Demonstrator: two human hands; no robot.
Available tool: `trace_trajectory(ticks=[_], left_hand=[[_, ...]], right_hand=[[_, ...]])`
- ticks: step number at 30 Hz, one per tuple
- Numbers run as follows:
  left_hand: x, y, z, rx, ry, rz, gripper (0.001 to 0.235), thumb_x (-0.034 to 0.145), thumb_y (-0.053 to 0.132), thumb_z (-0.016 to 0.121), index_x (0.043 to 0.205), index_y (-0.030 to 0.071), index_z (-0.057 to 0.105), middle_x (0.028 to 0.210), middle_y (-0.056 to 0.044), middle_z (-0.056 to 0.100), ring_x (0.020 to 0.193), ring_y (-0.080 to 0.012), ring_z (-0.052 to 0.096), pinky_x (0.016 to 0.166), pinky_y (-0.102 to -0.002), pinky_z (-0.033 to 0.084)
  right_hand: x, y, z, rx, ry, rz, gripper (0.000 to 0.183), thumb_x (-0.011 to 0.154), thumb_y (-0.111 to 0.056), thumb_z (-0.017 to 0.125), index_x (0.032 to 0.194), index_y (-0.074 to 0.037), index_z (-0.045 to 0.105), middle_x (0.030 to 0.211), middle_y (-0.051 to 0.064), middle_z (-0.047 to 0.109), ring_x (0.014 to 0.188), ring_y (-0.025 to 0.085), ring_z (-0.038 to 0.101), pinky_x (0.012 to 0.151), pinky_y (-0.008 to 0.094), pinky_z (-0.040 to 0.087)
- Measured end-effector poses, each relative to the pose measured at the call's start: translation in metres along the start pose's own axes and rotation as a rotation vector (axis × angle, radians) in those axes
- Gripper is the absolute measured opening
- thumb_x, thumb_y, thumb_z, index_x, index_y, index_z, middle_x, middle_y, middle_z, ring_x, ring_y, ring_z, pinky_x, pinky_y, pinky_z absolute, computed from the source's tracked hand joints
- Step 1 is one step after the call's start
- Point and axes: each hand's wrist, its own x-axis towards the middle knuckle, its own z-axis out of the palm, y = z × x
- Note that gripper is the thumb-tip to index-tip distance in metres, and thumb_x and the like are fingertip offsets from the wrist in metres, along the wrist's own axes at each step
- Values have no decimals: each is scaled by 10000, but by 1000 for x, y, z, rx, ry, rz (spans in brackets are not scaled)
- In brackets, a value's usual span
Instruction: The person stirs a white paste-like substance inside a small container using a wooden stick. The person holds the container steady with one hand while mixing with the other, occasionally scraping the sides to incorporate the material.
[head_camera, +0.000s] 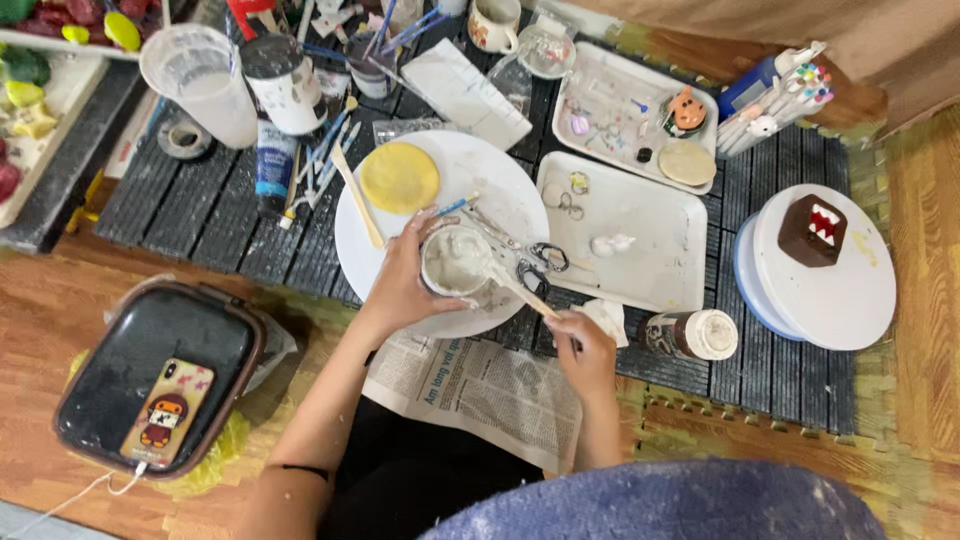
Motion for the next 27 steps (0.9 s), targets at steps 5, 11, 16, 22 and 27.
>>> trace_trajectory(ticks=[5,11,16,22,27], left_hand=[[1,-2,2,-10,24,18,1384,493,448,1013,1567,45,239,1463,-196,545,1374,-403,481,1155,-496,325],[-3,-6,4,-14,50,68,1408,516,467,1013,1572,11,201,1484,-212,540,1409,-403,467,1181,-495,310],[-1,-5,3,-70,49,50,1430,503,470,1005,1564,0,169,1453,-202,591,1403,-399,483,1188,-484,316],[-1,-2,-1,-55,54,57,1427,509,429,1014,1577,0,169,1448,-212,590,1399,-411,491,1184,-483,325],[-3,-3,0,-32,59,53,1429,508,447,1007,1568,-5,161,1442,-212,592,1376,-415,496,1171,-493,329]], right_hand=[[-7,20,-10,341,94,120,83,1006,28,588,1071,-23,580,1042,165,722,746,136,677,601,236,510],[-12,19,7,701,306,223,114,1108,-58,461,1210,-35,415,1018,169,675,682,149,645,563,234,453],[0,-2,45,579,404,-19,134,1102,-112,431,1195,-35,373,1006,177,703,657,156,669,514,219,479],[-12,-10,62,108,106,23,146,1032,-75,590,1148,-25,517,810,106,640,657,150,582,617,286,479],[-16,-18,59,203,103,175,175,999,-97,611,1101,-11,497,797,58,656,611,101,593,547,254,481]])
